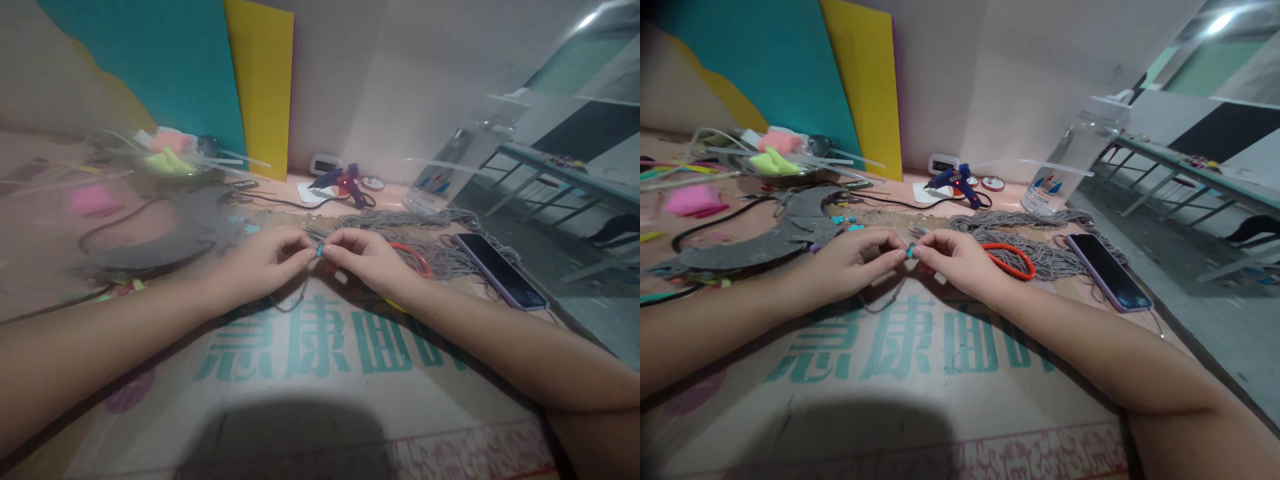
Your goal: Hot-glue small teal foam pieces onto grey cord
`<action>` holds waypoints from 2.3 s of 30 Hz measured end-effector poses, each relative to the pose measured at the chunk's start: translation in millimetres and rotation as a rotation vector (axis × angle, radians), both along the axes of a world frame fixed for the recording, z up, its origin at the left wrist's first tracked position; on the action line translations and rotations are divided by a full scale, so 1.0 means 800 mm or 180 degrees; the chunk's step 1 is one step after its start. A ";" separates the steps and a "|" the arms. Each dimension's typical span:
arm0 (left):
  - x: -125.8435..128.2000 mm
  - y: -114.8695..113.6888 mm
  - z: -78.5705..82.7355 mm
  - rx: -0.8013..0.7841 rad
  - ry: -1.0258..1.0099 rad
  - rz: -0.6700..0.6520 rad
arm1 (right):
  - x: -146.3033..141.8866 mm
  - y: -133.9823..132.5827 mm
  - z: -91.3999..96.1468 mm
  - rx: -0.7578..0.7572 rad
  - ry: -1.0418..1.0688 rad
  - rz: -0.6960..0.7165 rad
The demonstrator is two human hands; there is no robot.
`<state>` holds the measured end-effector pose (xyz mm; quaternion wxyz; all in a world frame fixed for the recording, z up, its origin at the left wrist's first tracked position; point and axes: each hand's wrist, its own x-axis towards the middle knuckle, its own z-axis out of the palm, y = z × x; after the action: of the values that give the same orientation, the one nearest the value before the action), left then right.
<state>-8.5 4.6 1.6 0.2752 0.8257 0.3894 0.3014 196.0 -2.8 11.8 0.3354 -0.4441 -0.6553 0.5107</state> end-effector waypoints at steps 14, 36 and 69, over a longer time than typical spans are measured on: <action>0.000 0.005 -0.007 0.0196 0.0048 0.0151 | -0.002 -0.002 0.006 -0.0108 0.0148 -0.0124; 0.001 -0.001 -0.002 0.0564 -0.0094 0.0297 | 0.000 -0.002 0.003 -0.0094 0.0165 -0.0059; -0.001 0.005 -0.003 -0.0028 0.0020 0.0217 | -0.003 0.002 0.001 0.0126 -0.0326 -0.0020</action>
<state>-9.4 8.9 -0.7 0.2672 0.8117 0.4195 0.3063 193.7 -1.4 12.2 0.3118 -0.4650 -0.6801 0.4733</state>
